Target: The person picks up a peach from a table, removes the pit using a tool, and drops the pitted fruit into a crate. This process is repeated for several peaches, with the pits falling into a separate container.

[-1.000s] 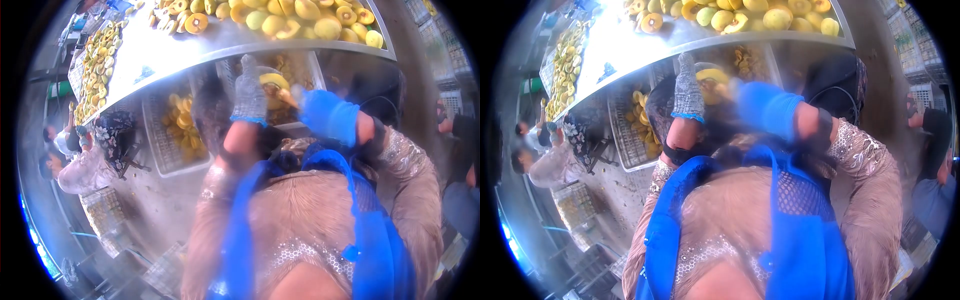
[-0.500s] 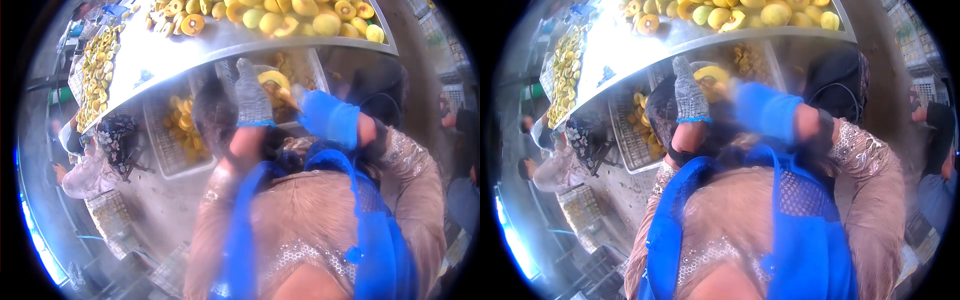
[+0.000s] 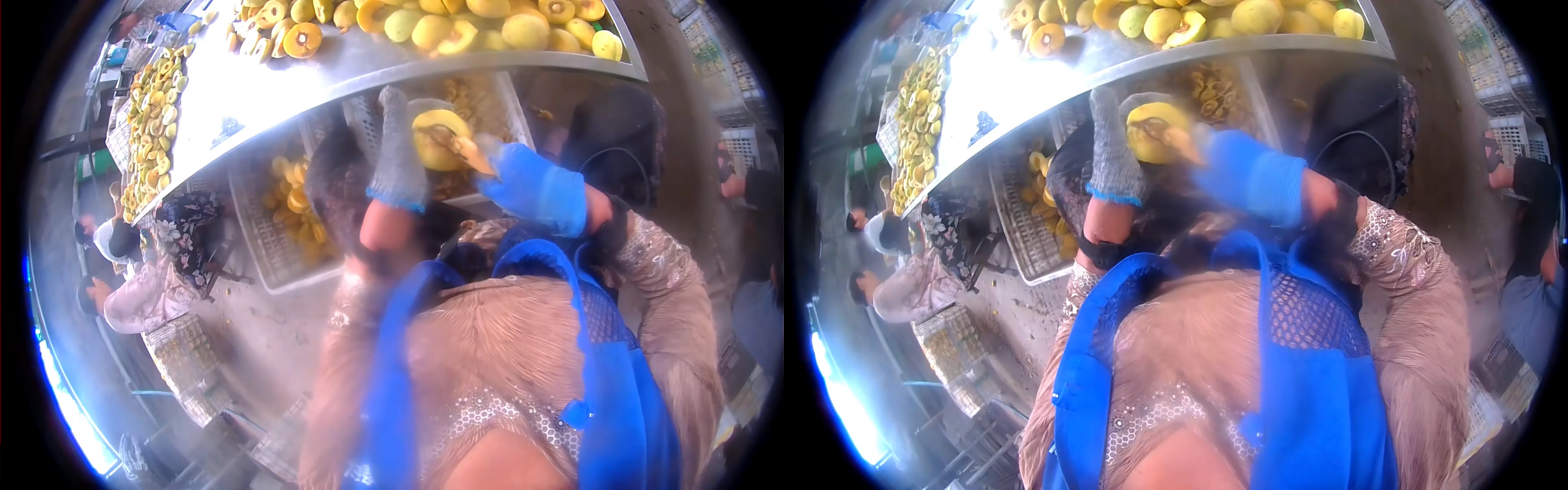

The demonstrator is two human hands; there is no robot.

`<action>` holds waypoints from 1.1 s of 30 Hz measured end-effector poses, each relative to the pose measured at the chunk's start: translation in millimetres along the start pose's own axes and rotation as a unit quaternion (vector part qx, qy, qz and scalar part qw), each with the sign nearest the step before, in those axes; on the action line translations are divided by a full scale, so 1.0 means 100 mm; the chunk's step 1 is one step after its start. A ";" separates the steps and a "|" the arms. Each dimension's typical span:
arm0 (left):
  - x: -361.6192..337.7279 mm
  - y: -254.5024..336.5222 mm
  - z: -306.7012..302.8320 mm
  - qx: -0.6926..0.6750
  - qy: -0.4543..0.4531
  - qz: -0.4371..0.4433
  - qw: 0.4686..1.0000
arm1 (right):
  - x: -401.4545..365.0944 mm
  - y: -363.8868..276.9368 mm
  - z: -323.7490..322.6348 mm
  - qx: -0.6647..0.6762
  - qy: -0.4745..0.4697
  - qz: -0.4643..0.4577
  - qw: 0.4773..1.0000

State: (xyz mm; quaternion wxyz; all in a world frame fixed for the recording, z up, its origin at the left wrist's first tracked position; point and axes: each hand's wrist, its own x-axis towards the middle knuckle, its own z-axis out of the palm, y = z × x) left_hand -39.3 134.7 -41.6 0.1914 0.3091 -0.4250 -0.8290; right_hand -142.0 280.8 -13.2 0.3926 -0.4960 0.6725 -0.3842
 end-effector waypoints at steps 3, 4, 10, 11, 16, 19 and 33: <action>-0.17 -0.01 0.11 -0.051 -0.015 0.026 0.998 | 0.02 0.06 0.04 -0.037 0.037 -0.034 0.998; -0.18 -0.05 0.12 -0.036 -0.015 0.068 0.997 | 0.04 0.09 0.07 -0.048 0.044 -0.051 0.997; -0.16 -0.24 0.00 -0.048 0.030 0.157 0.986 | 0.10 0.22 0.21 -0.086 0.044 -0.122 0.988; -0.16 -0.24 -0.01 -0.067 0.033 0.151 0.986 | 0.11 0.20 0.22 -0.115 0.064 -0.168 0.977; -0.12 -0.16 -0.06 -0.042 0.053 0.167 0.984 | 0.09 -0.07 0.11 -0.102 -0.002 -0.052 0.993; -0.12 -0.17 -0.07 -0.049 0.063 0.150 0.985 | 0.12 -0.06 0.14 -0.055 0.038 -0.088 0.994; -0.18 0.01 -0.16 0.008 0.000 -0.056 0.998 | 0.02 -0.06 0.03 -0.005 -0.045 -0.065 0.997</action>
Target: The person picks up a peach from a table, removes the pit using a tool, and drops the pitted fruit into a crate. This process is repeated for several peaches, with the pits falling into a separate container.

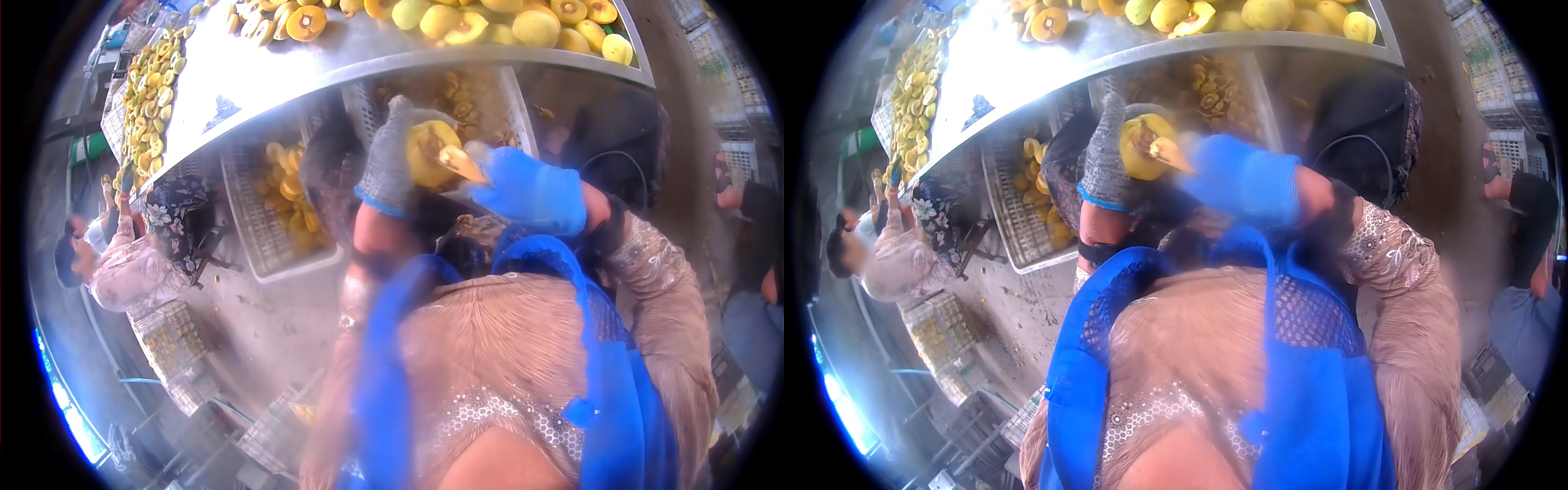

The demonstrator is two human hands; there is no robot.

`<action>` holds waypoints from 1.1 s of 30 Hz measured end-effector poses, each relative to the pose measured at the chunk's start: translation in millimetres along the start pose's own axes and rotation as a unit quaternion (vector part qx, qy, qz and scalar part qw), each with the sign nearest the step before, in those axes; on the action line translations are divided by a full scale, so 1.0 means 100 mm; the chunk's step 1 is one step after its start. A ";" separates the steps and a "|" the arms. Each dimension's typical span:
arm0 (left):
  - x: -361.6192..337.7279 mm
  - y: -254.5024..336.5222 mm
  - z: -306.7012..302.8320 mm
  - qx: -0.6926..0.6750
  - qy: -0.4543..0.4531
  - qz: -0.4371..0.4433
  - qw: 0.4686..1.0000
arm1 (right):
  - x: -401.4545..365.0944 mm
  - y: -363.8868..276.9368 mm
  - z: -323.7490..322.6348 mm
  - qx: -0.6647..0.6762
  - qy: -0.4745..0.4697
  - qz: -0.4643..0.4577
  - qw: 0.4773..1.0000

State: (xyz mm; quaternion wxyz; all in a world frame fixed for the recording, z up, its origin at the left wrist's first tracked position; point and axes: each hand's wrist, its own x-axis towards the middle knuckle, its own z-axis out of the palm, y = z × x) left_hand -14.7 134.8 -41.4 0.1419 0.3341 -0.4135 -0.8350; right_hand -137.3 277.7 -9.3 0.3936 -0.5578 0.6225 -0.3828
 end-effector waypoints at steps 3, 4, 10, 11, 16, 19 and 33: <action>0.03 -0.02 -0.05 -0.025 -0.039 -0.055 0.997 | -0.07 0.25 0.03 -0.087 0.014 -0.157 0.984; 0.02 -0.02 -0.05 -0.017 -0.043 -0.054 0.997 | -0.06 0.21 0.00 -0.010 -0.046 -0.057 0.997; 0.06 -0.07 0.00 -0.046 -0.050 0.077 0.995 | 0.00 0.24 0.07 0.094 -0.018 -0.005 0.995; 0.01 -0.14 0.08 -0.048 -0.016 0.115 0.992 | 0.00 0.30 0.12 0.117 0.012 -0.031 0.993; 0.08 -0.30 0.09 0.060 0.084 0.270 0.957 | 0.05 0.38 0.28 0.188 -0.016 0.024 0.982; 0.13 -0.26 0.08 0.130 0.109 0.258 0.951 | 0.10 0.24 0.22 0.190 -0.063 0.081 0.976; 0.13 -0.09 0.10 -0.017 0.053 0.141 0.988 | 0.11 0.16 0.19 0.614 -0.171 0.232 0.735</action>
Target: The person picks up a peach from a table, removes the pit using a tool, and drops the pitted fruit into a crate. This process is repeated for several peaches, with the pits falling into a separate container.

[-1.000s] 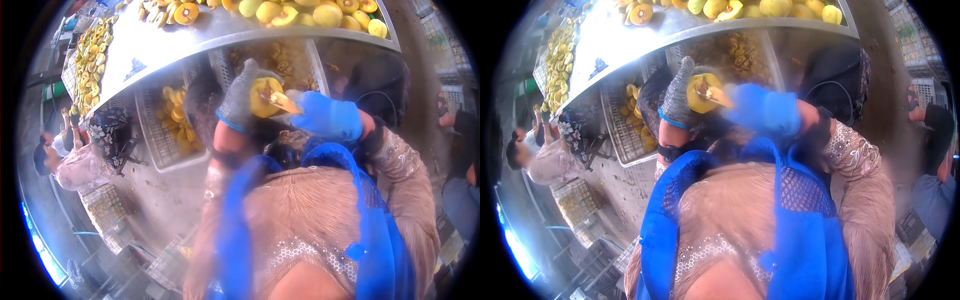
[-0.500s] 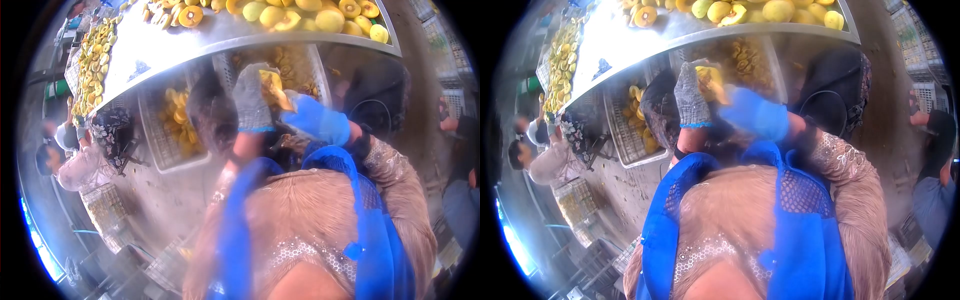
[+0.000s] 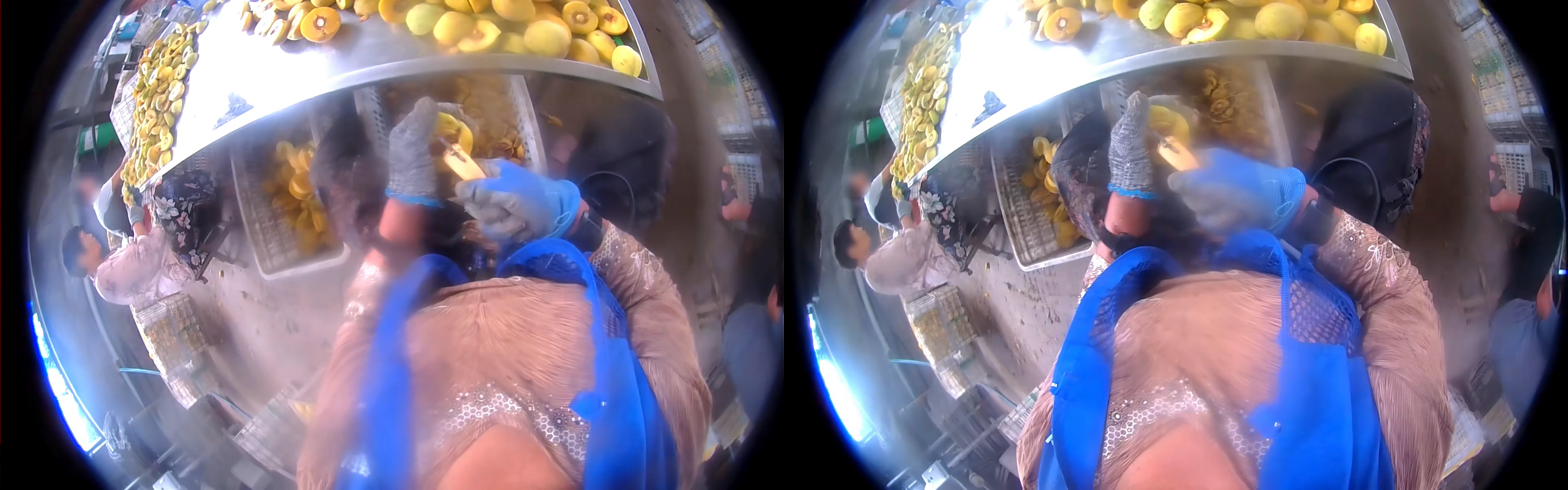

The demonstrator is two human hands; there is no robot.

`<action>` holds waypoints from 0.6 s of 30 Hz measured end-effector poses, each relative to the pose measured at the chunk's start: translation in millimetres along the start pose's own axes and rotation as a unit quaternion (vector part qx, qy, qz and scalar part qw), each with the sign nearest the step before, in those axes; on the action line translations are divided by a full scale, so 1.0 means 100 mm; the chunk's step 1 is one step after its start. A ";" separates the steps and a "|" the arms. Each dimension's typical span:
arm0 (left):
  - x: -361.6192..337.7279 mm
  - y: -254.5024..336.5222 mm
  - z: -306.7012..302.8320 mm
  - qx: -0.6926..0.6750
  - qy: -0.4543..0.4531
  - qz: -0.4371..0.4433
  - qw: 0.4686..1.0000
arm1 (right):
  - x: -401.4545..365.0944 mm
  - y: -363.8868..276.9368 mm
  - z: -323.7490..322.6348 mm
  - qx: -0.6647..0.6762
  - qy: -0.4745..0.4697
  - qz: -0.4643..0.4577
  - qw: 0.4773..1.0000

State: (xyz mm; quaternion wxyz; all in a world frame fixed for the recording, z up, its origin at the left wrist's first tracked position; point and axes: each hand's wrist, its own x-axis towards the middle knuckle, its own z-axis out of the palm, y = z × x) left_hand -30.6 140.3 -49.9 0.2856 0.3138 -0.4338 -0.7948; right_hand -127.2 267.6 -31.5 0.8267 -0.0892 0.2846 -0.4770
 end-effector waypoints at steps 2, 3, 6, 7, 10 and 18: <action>0.01 -0.06 0.06 -0.044 0.084 0.008 0.995 | 0.05 0.02 0.00 -0.160 0.017 -0.081 0.984; -0.01 -0.05 0.08 -0.060 0.079 0.003 0.995 | 0.07 0.04 -0.02 -0.239 0.026 -0.125 0.962; -0.05 0.03 0.11 -0.081 0.063 0.005 0.995 | 0.11 0.07 -0.04 -0.268 0.021 -0.146 0.952; -0.05 0.03 0.10 -0.072 0.061 0.014 0.995 | 0.07 0.01 0.01 -0.132 0.026 -0.062 0.989; 0.03 -0.09 -0.01 -0.041 0.096 0.054 0.993 | 0.06 -0.01 -0.02 -0.020 -0.008 0.014 1.000; 0.05 0.22 0.00 -0.189 0.150 0.016 0.970 | 0.08 0.04 0.00 -0.502 0.022 -0.286 0.816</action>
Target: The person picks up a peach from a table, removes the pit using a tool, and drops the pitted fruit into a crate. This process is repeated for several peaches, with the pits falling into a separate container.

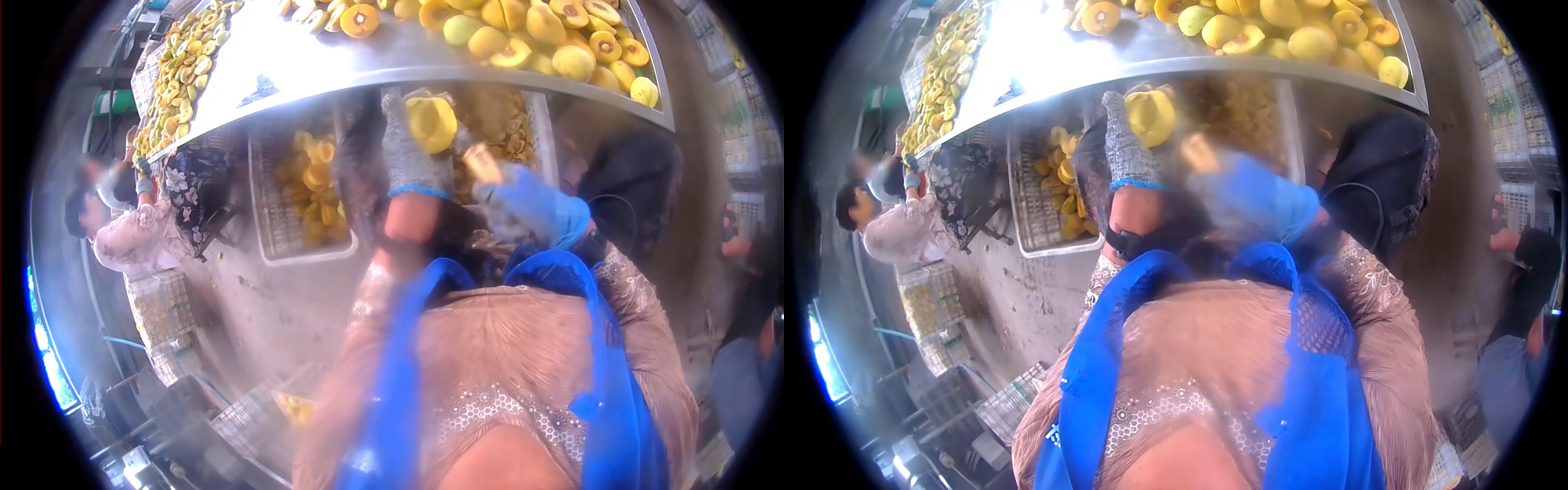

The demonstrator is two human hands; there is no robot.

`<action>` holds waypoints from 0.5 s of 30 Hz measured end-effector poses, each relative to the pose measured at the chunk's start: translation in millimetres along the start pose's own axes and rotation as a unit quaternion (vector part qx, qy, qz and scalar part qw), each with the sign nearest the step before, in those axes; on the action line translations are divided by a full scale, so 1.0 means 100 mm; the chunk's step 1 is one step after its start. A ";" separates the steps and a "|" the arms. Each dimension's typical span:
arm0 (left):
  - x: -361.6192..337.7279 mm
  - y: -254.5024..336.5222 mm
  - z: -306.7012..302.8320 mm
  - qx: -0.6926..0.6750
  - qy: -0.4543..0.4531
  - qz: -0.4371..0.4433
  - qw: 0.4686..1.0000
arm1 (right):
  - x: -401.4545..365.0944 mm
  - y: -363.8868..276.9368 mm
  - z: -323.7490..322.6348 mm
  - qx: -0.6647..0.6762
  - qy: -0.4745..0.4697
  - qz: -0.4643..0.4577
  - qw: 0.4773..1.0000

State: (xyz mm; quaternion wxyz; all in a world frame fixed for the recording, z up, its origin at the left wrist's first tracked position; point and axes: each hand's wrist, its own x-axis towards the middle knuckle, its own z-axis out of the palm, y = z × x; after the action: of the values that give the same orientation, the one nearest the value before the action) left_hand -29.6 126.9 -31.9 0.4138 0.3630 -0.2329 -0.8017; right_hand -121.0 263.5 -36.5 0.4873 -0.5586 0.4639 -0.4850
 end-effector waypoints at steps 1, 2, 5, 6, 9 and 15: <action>0.04 0.00 -0.07 0.002 -0.018 0.019 1.000 | 0.02 -0.02 0.00 -0.057 0.015 -0.016 0.998; 0.05 0.01 -0.10 0.003 -0.038 0.037 0.999 | 0.04 -0.11 -0.03 -0.028 0.002 0.063 0.998; 0.02 0.18 -0.23 0.020 -0.055 0.043 0.997 | -0.03 -0.10 -0.08 0.113 0.027 0.203 0.972; 0.01 0.29 -0.24 0.065 -0.008 0.102 0.993 | -0.06 -0.04 -0.09 0.167 0.043 0.228 0.958; 0.12 0.81 -0.51 0.206 0.049 0.254 0.944 | -0.16 0.22 -0.20 0.282 0.077 0.273 0.916; 0.50 1.39 -0.47 0.703 0.158 0.389 0.574 | -0.19 0.37 -0.29 0.273 0.106 0.345 0.892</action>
State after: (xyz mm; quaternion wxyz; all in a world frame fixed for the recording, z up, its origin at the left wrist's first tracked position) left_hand 55.5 5.3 12.8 0.3307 0.5356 -0.7731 -0.0785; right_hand -153.4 275.6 -73.2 0.7049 -0.1539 0.5257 -0.4506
